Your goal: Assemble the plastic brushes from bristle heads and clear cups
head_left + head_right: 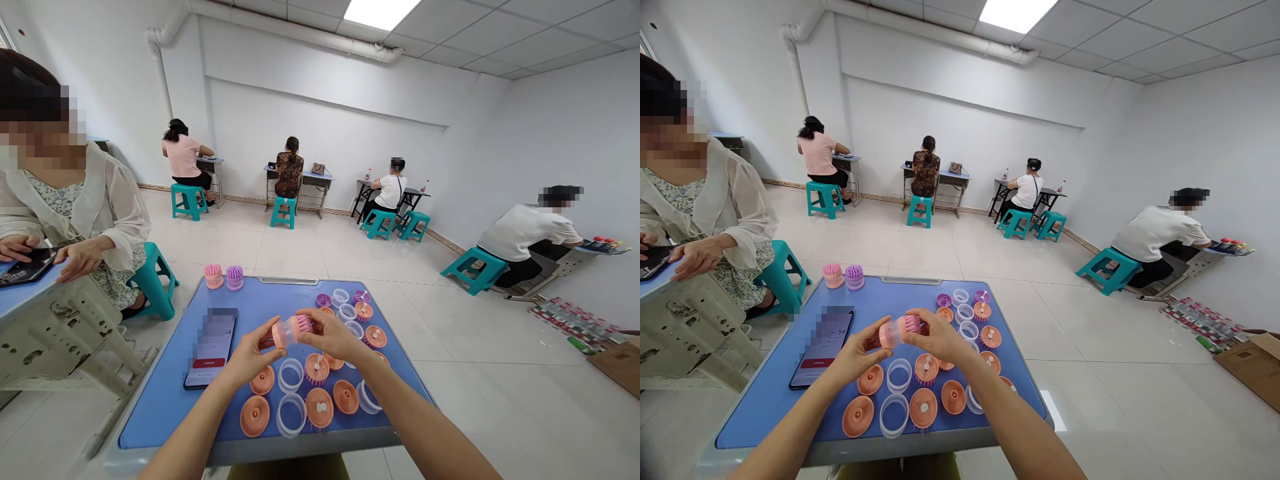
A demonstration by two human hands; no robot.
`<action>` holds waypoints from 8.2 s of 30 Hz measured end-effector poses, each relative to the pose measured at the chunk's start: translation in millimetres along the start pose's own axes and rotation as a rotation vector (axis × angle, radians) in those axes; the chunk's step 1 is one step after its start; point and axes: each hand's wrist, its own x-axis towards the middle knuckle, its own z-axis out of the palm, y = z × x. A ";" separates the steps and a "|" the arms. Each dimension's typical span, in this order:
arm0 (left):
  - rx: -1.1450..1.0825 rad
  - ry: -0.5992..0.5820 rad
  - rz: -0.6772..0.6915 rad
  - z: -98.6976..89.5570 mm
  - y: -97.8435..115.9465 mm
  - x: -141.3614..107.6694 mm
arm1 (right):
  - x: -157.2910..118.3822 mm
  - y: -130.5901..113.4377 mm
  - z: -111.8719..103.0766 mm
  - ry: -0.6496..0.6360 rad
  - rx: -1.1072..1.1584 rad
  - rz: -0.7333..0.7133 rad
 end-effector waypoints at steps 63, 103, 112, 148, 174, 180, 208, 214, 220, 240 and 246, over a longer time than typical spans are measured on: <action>0.080 0.111 0.162 3.5 0.0 -0.2 | 2.3 0.1 8.6 0.079 0.212 0.171; -0.848 -0.054 -0.282 -4.0 9.2 -4.7 | -1.8 -3.7 10.2 -0.025 0.896 0.171; -0.566 0.110 -0.111 5.1 1.2 -2.2 | 3.9 -9.1 30.5 -0.185 0.942 0.269; -0.777 0.063 -0.094 20.4 3.1 2.2 | -1.0 -5.2 56.5 0.469 -0.637 -0.567; -0.144 0.209 -0.070 13.3 6.6 1.2 | -3.3 -25.8 10.9 0.378 0.017 -0.038; 0.561 0.191 0.158 15.3 -4.8 1.7 | -7.2 -22.0 18.1 0.108 -0.240 -0.065; -0.094 0.104 -0.132 7.8 20.9 -4.4 | -19.7 -17.8 -4.7 0.157 -0.088 -0.134; -0.039 0.040 -0.076 10.0 16.1 -3.7 | -19.5 -18.4 4.1 0.120 -0.381 -0.332; 0.020 0.008 -0.056 11.4 15.3 -4.2 | -16.9 -14.7 10.9 0.092 -0.391 -0.381; -0.158 -0.171 -0.204 8.8 17.9 -4.4 | -18.0 -11.3 11.2 0.031 -0.333 -0.417; 0.048 -0.103 -0.061 9.0 15.1 -4.3 | -15.4 -12.1 15.3 0.139 -0.335 -0.172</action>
